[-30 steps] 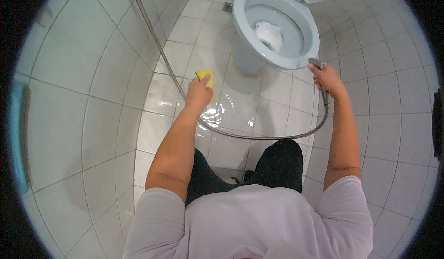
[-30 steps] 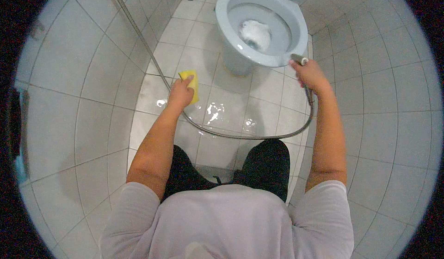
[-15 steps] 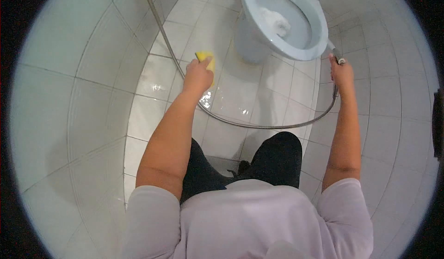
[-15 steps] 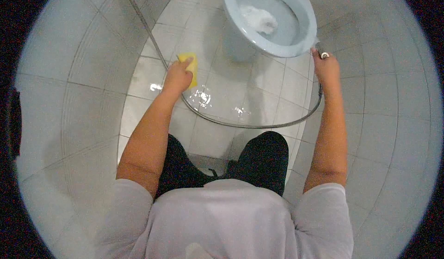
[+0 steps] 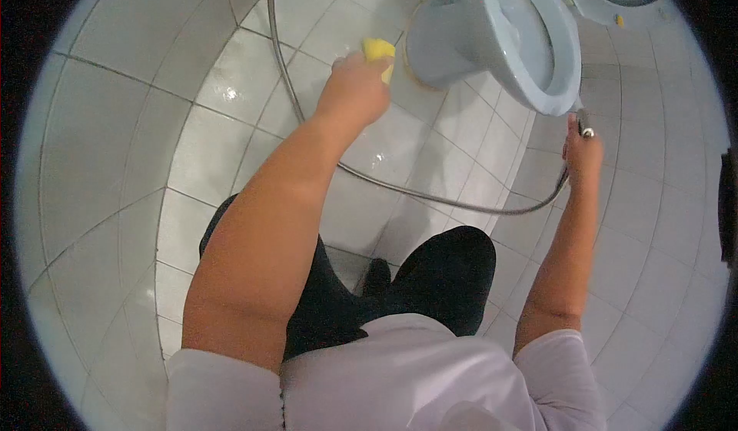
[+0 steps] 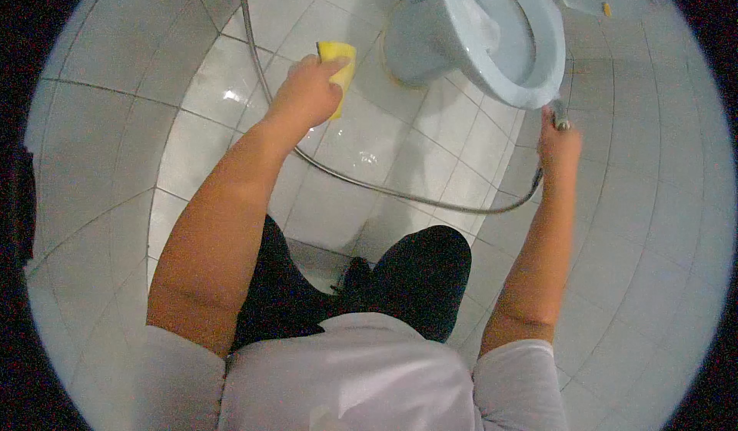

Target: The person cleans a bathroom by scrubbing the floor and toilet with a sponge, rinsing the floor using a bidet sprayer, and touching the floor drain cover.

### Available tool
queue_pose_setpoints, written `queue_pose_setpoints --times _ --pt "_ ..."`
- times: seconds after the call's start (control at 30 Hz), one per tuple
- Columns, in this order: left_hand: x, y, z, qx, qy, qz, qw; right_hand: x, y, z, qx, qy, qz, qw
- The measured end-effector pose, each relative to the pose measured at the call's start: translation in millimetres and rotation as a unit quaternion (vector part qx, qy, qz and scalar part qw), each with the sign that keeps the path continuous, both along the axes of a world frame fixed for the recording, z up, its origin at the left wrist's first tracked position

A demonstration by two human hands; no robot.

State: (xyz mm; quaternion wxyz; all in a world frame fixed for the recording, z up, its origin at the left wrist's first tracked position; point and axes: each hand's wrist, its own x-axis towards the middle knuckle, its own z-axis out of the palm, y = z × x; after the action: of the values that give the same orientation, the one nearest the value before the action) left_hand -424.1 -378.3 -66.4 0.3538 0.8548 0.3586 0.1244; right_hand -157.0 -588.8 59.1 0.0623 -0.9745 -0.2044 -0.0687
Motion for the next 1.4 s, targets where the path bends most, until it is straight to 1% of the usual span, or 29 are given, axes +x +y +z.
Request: queue_pose_setpoints --times 0.03,0.07,0.13,0.23,0.27,0.3,0.33,0.37,0.4,0.47,0.5,0.53,0.6,0.7,0.77,0.8,0.87,0.9,0.97,1.03,1.1,1.17,1.2,1.23,1.3,1.33,1.37,1.4 --pt "-0.9 -0.7 -0.7 -0.005 -0.003 0.002 1.0 -6.8 -7.9 -4.4 -0.025 0.019 -0.024 0.999" --pt "-0.5 -2.1 0.3 -0.015 -0.005 0.001 1.0 -12.5 -14.9 -11.9 -0.03 0.018 -0.022 0.999" --pt "-0.3 -3.1 6.3 -0.028 -0.008 0.001 1.0 -33.2 -24.5 -31.8 0.013 0.059 -0.042 0.997" --pt "1.4 -7.3 13.2 -0.054 0.01 -0.02 0.998 -62.7 -29.0 -65.1 0.008 0.082 -0.01 0.997" --pt "1.4 -10.7 14.0 -0.045 0.025 -0.021 0.998 -73.7 -28.6 -69.6 -0.03 0.081 0.007 0.996" --pt "1.2 -12.2 14.0 -0.037 0.041 -0.022 0.998 -90.6 -23.4 -75.6 0.007 0.082 0.008 0.997" --pt "1.1 -10.8 13.5 -0.042 0.04 -0.021 0.998 -95.8 -20.9 -85.3 0.017 0.057 0.074 0.995" --pt "0.8 -9.4 12.8 -0.047 0.045 -0.048 0.997 -98.4 -19.3 -89.8 -0.009 0.08 0.077 0.994" --pt "0.2 -7.7 12.1 -0.052 0.05 -0.074 0.995 -108.6 -10.1 -89.2 -0.011 0.085 0.087 0.993" --pt "-1.0 -6.2 10.2 -0.059 0.053 -0.08 0.994 -125.0 7.8 -88.2 -0.017 0.089 0.099 0.991" --pt "-1.2 -5.4 10.3 -0.061 0.057 -0.088 0.993 -129.7 16.1 -89.2 0.016 0.078 0.115 0.99" --pt "-1.2 -4.7 10.0 -0.065 0.055 -0.087 0.993 -132.5 23.2 -89.0 0.048 0.067 0.13 0.988" --pt "-1.4 -2.7 10.8 -0.067 0.071 -0.082 0.992 -136.7 37.3 -81.2 0.05 0.07 0.14 0.986" --pt "-2.6 -2.2 12.6 -0.078 0.051 -0.068 0.993 -133.7 47.3 -81.4 0.061 0.072 0.157 0.983" --pt "-2.7 -2.0 14.2 -0.068 0.05 -0.07 0.994 -121.7 43.5 -86.9 0.026 0.136 0.123 0.983" --pt "-2.8 -0.8 15.4 -0.056 0.049 -0.071 0.995 -110.5 37.2 -95.6 0.024 0.134 0.125 0.983" --pt "-3.7 1.4 22.4 -0.077 0.06 -0.075 0.992 -87.1 21.7 -114.7 0.065 0.133 0.055 0.987" --pt "-4.3 2.6 24.5 -0.097 0.073 -0.081 0.989 -85.5 22.4 -113.9 0.062 0.133 0.06 0.987" --pt "-5.0 3.7 23.4 -0.104 0.078 -0.069 0.989 -85.2 20.7 -113.6 0.076 0.134 0.061 0.986" --pt "-4.6 2.9 19.2 -0.11 0.085 -0.059 0.989 -107.5 38.6 -98.4 0.072 0.145 0.048 0.986" --pt "-5.9 3.6 14.1 -0.092 0.041 -0.053 0.993 -125.9 55.9 -87.9 0.067 0.155 0.033 0.985" --pt "-4.7 4.1 10.5 -0.089 0.037 -0.049 0.994 -133.0 65.1 -85.5 0.036 0.094 0.126 0.987" --pt "-4.5 4.8 10.5 -0.085 0.034 -0.045 0.995 -135.6 64.6 -86.0 0.039 0.107 0.175 0.978" --pt "-4.4 5.7 10.7 -0.084 0.034 -0.045 0.995 -138.9 63.2 -85.6 0.04 0.106 0.175 0.978" --pt "-5.1 7.5 10.1 -0.09 0.05 -0.063 0.993 -146.3 60.8 -84.5 -0.029 0.174 0.213 0.961" --pt "-5.3 8.8 9.1 -0.091 0.051 -0.061 0.993 -137.7 52.9 -93.8 -0.052 0.226 0.177 0.957" --pt "-4.8 10.3 8.2 -0.09 0.064 -0.065 0.992 -128.5 43.3 -102.8 -0.053 0.228 0.18 0.956" --pt "-5.1 10.7 8.0 -0.09 0.076 -0.07 0.991 -118.8 33.1 -110.7 -0.054 0.164 0.176 0.969"
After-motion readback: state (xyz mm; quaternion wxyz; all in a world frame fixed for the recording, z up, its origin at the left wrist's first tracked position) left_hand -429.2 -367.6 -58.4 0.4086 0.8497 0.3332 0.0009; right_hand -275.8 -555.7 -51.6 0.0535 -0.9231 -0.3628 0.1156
